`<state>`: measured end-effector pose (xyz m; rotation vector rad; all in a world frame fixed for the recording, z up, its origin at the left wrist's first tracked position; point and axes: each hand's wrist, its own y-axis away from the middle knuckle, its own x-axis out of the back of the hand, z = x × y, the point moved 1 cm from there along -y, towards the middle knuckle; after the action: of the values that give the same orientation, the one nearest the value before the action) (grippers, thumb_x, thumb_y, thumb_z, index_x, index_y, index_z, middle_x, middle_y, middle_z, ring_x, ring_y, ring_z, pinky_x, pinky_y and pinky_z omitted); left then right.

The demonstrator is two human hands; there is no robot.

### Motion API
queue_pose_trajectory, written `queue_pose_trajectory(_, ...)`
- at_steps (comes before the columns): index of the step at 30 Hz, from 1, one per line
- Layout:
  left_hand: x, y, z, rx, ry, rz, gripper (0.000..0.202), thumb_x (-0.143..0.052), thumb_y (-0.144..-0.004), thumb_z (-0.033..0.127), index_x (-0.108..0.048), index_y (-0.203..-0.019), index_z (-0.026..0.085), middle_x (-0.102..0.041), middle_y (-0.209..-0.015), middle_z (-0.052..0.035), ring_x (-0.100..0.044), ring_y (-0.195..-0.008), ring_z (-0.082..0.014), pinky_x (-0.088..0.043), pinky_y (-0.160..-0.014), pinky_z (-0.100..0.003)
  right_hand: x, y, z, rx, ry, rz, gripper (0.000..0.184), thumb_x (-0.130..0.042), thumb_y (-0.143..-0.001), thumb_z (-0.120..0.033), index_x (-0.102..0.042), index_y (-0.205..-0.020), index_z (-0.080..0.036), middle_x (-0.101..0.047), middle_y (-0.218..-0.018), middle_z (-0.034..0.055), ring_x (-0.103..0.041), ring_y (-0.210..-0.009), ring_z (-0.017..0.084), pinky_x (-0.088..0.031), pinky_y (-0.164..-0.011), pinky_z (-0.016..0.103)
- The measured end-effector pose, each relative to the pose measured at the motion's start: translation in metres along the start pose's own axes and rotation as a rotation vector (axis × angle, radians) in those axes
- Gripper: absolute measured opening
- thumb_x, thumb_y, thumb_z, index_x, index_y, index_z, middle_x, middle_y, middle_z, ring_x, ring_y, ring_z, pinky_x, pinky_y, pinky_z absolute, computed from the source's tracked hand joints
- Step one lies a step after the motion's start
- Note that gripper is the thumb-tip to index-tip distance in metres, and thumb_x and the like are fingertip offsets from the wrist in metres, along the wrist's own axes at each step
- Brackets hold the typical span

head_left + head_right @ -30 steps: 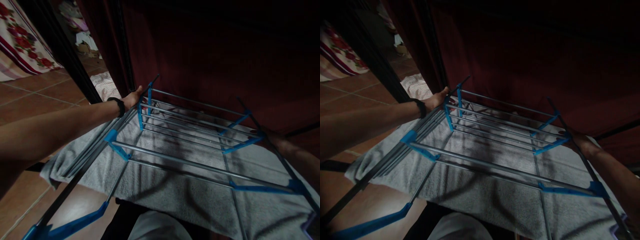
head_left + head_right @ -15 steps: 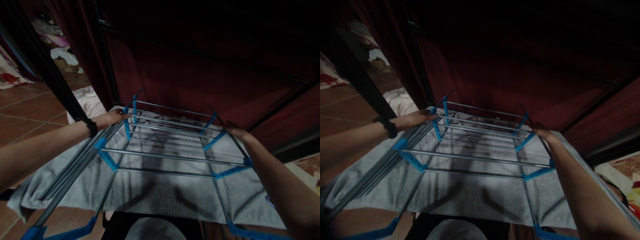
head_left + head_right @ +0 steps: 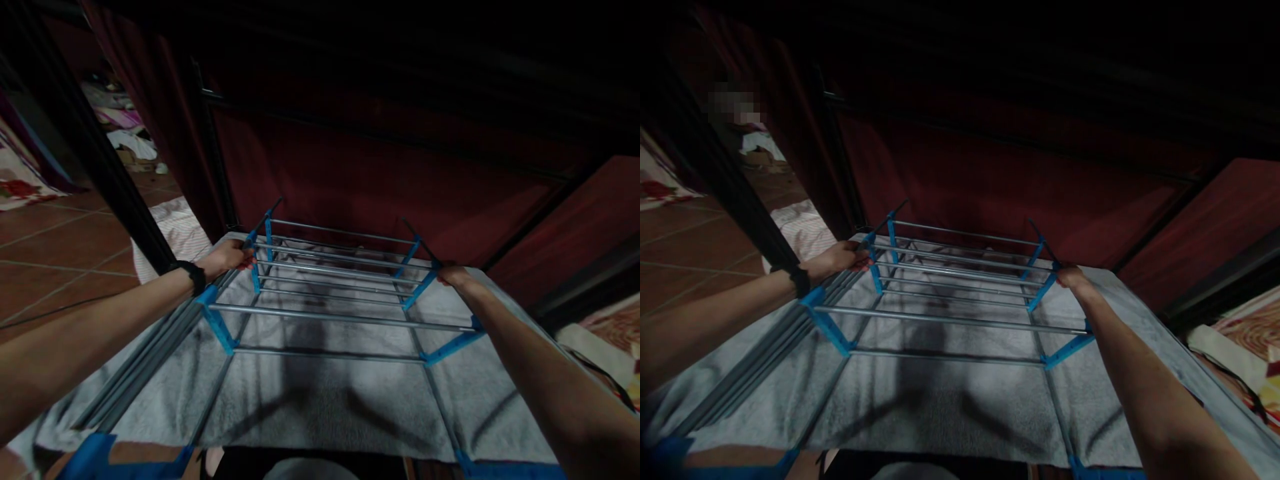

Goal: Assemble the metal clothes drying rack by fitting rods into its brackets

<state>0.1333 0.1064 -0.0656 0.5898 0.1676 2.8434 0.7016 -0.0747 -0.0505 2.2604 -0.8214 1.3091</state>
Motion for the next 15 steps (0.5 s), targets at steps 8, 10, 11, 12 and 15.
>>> queue_pose_trajectory(8,-0.003,-0.005,0.007,0.008,-0.017,0.033,0.036,-0.085,-0.065,0.041,-0.059,-0.074,0.019,-0.071,-0.072,-0.0062,-0.068,-0.065,-0.0195,-0.051,-0.057,-0.026,0.001,-0.005,-0.001,-0.018,-0.002,0.037,0.01,-0.063,-0.074,-0.014,-0.063,-0.066,-0.019,-0.051,-0.044,0.0008,-0.056,-0.049,0.015,-0.042,-0.05,0.023)
queue_pose_trajectory(10,-0.002,-0.002,0.007,0.001,-0.04,0.028,0.036,-0.084,-0.067,0.043,-0.059,-0.075,0.019,-0.07,-0.07,-0.0062,-0.066,-0.063,-0.019,-0.05,-0.056,-0.025,0.003,-0.001,-0.002,-0.008,-0.03,0.041,0.008,-0.064,-0.076,-0.016,-0.063,-0.068,-0.019,-0.051,-0.044,0.0011,-0.057,-0.05,0.016,-0.044,-0.05,0.023)
queue_pose_trajectory(11,0.0,0.0,0.006,-0.004,-0.053,0.025,0.036,-0.083,-0.069,0.043,-0.058,-0.075,0.018,-0.07,-0.068,-0.0058,-0.065,-0.061,-0.0184,-0.049,-0.055,-0.025,0.004,0.002,-0.002,-0.004,-0.045,0.043,0.008,-0.065,-0.076,-0.016,-0.063,-0.069,-0.019,-0.051,-0.045,0.0011,-0.057,-0.051,0.016,-0.044,-0.05,0.023)
queue_pose_trajectory(12,0.002,0.001,0.005,-0.01,-0.063,0.022,0.036,-0.082,-0.07,0.044,-0.058,-0.075,0.018,-0.069,-0.066,-0.0052,-0.064,-0.059,-0.0178,-0.049,-0.055,-0.025,0.004,0.004,-0.002,0.0,-0.059,0.045,0.008,-0.065,-0.077,-0.017,-0.063,-0.069,-0.019,-0.051,-0.045,0.0009,-0.057,-0.051,0.016,-0.045,-0.051,0.023)
queue_pose_trajectory(15,0.009,0.001,-0.002,-0.033,-0.094,0.015,0.04,-0.082,-0.069,0.049,-0.057,-0.073,0.018,-0.066,-0.061,-0.0031,-0.059,-0.054,-0.0166,-0.046,-0.051,-0.025,0.006,0.011,-0.002,0.007,-0.098,0.05,0.007,-0.066,-0.077,-0.019,-0.062,-0.072,-0.019,-0.051,-0.047,-0.0005,-0.055,-0.05,0.014,-0.044,-0.05,0.022)
